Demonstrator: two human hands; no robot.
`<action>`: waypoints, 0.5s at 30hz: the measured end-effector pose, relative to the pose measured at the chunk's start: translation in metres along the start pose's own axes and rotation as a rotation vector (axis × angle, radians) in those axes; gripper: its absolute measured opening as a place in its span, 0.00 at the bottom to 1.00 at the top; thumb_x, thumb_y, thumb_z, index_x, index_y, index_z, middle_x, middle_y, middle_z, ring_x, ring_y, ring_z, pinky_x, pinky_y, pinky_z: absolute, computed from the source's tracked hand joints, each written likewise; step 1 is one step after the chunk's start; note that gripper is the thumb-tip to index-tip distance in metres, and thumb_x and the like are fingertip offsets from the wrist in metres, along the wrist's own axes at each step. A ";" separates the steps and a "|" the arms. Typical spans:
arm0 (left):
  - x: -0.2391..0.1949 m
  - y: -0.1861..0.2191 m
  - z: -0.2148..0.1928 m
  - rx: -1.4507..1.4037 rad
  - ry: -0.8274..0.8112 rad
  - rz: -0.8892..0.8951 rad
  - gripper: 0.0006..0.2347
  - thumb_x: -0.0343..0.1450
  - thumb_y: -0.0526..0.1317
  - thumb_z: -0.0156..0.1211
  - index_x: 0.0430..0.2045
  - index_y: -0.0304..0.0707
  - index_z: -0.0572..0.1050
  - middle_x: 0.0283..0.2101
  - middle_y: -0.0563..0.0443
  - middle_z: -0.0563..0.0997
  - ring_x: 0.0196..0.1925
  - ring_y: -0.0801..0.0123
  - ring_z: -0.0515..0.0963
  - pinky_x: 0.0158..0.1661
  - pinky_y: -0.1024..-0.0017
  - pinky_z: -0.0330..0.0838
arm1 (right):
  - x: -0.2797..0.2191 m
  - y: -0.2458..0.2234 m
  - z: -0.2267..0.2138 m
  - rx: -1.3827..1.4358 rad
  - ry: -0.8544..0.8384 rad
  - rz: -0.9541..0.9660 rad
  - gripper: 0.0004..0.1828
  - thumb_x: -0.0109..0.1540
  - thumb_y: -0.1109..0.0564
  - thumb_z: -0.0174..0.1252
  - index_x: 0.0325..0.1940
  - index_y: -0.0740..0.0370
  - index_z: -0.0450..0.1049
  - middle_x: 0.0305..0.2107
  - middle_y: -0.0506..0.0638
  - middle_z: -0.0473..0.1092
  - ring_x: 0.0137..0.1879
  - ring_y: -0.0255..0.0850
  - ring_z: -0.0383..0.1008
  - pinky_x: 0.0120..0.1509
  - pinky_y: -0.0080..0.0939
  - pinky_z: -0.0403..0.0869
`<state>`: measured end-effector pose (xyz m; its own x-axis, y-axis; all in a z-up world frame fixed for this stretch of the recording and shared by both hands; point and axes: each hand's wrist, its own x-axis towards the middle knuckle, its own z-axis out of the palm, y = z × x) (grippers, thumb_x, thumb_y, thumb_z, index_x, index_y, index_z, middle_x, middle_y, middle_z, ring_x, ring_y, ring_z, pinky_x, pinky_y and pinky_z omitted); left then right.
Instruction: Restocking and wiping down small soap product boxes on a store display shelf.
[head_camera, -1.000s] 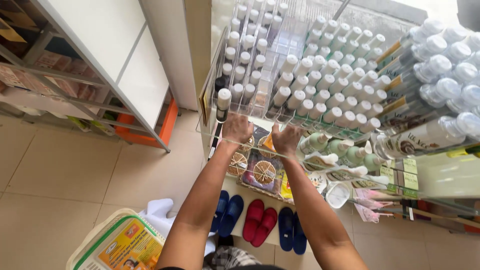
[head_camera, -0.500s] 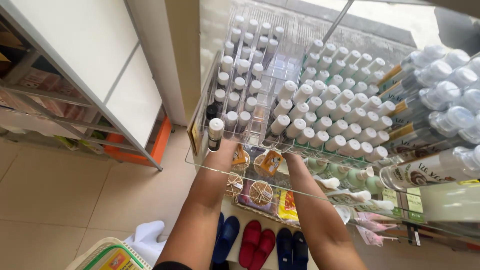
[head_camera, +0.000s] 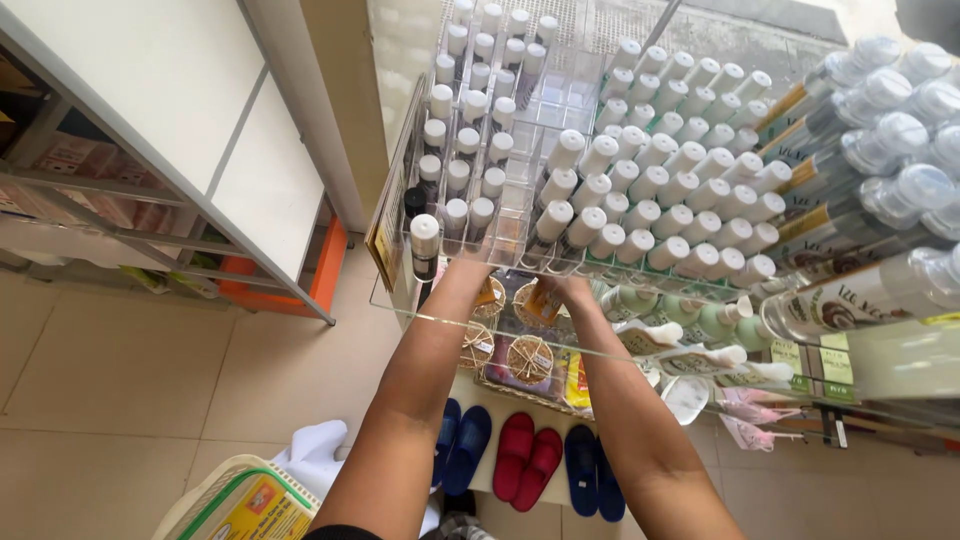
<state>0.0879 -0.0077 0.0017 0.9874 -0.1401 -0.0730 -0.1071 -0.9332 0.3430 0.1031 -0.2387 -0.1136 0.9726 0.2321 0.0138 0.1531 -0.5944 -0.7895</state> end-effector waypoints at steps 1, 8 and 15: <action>-0.003 0.000 0.002 0.013 -0.017 0.005 0.35 0.70 0.38 0.57 0.72 0.57 0.48 0.70 0.41 0.53 0.65 0.37 0.64 0.61 0.47 0.61 | -0.007 -0.008 0.000 0.005 0.002 0.006 0.21 0.62 0.48 0.61 0.54 0.62 0.75 0.49 0.58 0.76 0.54 0.50 0.74 0.57 0.51 0.74; -0.017 -0.015 0.028 0.091 -0.122 0.031 0.37 0.70 0.36 0.56 0.74 0.62 0.45 0.74 0.44 0.49 0.68 0.36 0.62 0.64 0.45 0.58 | -0.017 -0.011 0.009 -0.527 -0.072 0.087 0.15 0.59 0.51 0.61 0.42 0.65 0.79 0.42 0.65 0.78 0.51 0.55 0.79 0.56 0.53 0.75; -0.060 0.006 0.007 0.073 -0.042 0.024 0.32 0.65 0.30 0.66 0.65 0.55 0.63 0.68 0.43 0.68 0.62 0.43 0.76 0.55 0.53 0.76 | -0.063 -0.067 0.002 -0.191 0.283 0.011 0.26 0.46 0.59 0.69 0.45 0.71 0.71 0.41 0.66 0.72 0.51 0.62 0.74 0.58 0.53 0.73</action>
<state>0.0275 -0.0075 0.0019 0.9789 -0.1748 -0.1055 -0.1400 -0.9508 0.2764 0.0307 -0.2119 -0.0628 0.9804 0.0180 0.1964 0.1460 -0.7353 -0.6618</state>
